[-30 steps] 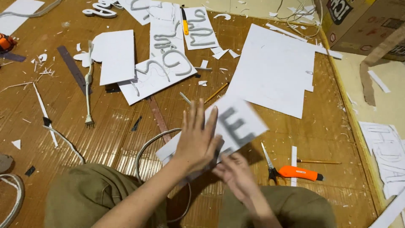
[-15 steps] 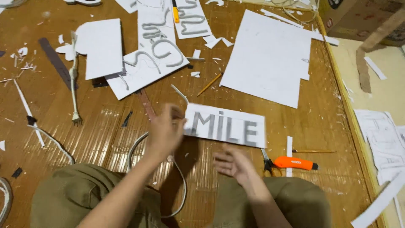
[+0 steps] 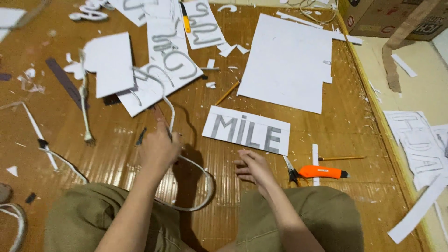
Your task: The person cuts LED strips to length and glues them onto a foam board template to assemble a custom LED sign.
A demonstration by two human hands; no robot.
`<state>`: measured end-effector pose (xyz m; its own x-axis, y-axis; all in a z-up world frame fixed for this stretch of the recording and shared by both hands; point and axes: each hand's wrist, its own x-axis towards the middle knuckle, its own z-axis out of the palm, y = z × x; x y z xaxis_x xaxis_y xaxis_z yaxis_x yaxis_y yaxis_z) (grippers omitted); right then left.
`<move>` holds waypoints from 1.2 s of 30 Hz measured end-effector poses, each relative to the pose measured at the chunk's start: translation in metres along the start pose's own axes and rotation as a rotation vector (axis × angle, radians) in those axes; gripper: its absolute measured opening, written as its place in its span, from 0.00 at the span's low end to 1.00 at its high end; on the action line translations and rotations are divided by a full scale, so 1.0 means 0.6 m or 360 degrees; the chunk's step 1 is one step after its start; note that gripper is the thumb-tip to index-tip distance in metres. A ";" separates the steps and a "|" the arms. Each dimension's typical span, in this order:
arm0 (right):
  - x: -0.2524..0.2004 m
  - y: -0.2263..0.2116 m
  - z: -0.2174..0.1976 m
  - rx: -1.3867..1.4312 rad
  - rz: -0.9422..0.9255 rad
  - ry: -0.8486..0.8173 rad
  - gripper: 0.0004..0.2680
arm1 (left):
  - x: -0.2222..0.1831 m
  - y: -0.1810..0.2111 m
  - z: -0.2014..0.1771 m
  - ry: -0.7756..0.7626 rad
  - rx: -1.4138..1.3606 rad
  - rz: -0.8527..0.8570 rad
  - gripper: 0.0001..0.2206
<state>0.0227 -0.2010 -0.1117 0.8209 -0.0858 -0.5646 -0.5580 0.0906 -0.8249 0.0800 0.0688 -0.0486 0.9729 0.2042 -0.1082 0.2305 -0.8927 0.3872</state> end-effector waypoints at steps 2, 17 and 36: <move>-0.010 -0.012 0.008 0.0052 -0.0072 -0.0090 0.17 | -0.052 0.035 -0.038 -0.0064 0.0014 0.0184 0.22; -0.005 -0.031 -0.106 0.1134 -0.0239 0.0356 0.13 | 0.004 -0.017 0.021 -0.0377 0.0140 0.0306 0.25; 0.083 -0.088 -0.173 0.0063 -0.0549 0.0789 0.11 | 0.018 0.029 -0.033 0.0058 -0.0439 0.0451 0.17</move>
<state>0.0806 -0.3128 -0.0991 0.7938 -0.5679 -0.2178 -0.2571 0.0113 -0.9663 0.0949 0.0634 -0.0249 0.9975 -0.0163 0.0686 -0.0560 -0.7754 0.6290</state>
